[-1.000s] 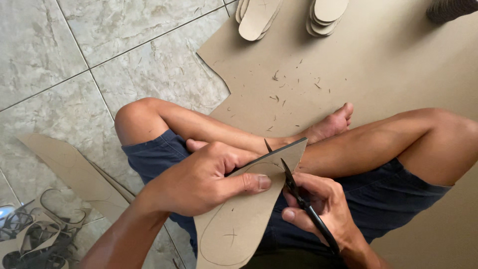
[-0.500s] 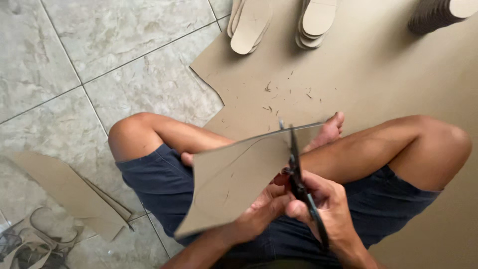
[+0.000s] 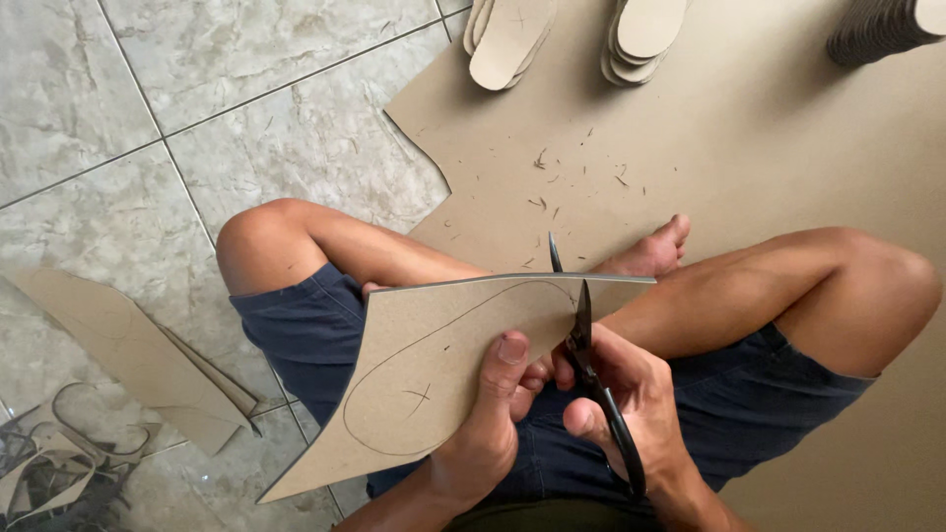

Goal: The person sits on the floor and cuts shoe insole shapes out of cardboard sheets with scissors, following drawn outlines. They trim each cut insole, set finished pieces into stacks on the floor, and toss scrap pieces aside while repeating the process.

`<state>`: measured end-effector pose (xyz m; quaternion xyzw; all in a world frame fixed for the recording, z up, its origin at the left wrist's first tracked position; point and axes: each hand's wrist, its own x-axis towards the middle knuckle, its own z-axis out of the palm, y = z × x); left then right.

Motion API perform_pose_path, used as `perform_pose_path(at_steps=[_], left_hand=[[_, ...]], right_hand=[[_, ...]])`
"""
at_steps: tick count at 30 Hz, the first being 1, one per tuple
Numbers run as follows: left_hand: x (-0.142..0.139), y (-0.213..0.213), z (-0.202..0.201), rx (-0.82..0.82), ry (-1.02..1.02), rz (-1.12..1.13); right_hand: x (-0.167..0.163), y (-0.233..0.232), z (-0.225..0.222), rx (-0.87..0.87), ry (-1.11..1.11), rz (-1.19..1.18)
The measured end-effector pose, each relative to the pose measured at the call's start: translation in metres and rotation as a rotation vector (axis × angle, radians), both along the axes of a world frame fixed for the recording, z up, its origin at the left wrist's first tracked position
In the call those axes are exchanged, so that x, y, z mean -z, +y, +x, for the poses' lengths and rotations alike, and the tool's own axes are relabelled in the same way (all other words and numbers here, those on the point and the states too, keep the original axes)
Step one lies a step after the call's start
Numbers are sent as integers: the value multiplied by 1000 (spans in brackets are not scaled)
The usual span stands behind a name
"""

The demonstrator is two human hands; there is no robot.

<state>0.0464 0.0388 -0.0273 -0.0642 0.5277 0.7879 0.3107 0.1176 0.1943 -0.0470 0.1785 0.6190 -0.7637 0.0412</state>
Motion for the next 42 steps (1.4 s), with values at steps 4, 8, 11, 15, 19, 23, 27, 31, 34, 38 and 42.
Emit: perform_pose_path(at_steps=[4, 8, 11, 15, 19, 23, 27, 31, 34, 38, 42], left_hand=[[-5, -1, -2, -77, 46, -118], [-9, -9, -10, 9, -29, -31], [-10, -14, -10, 74, 1, -10], [-8, -16, -11, -6, 88, -13], [-12, -24, -19, 60, 254, -174], [-20, -29, -23, 128, 308, -156], [-22, -26, -25, 98, 285, -160], [-23, -34, -28, 111, 364, -245], [-22, -37, -30, 155, 313, -205], [-22, -36, -34, 139, 500, -207], [-27, -41, -44, 225, 296, -139]], right_hand=[[-1, 0, 8, 9, -76, 53], [-2, 0, 10, 17, -111, 37], [-1, 1, 8, -12, 14, 2], [-3, 1, 10, 12, -67, 39], [-4, 1, 12, -24, -97, 56], [-2, 0, 11, -30, -72, -19], [-1, -2, 11, -20, -22, -6], [-5, -2, 12, -39, -83, 13], [-5, -1, 12, -40, -78, -17], [-1, 1, 12, -57, 24, -8], [-1, 4, 17, -111, -68, 73]])
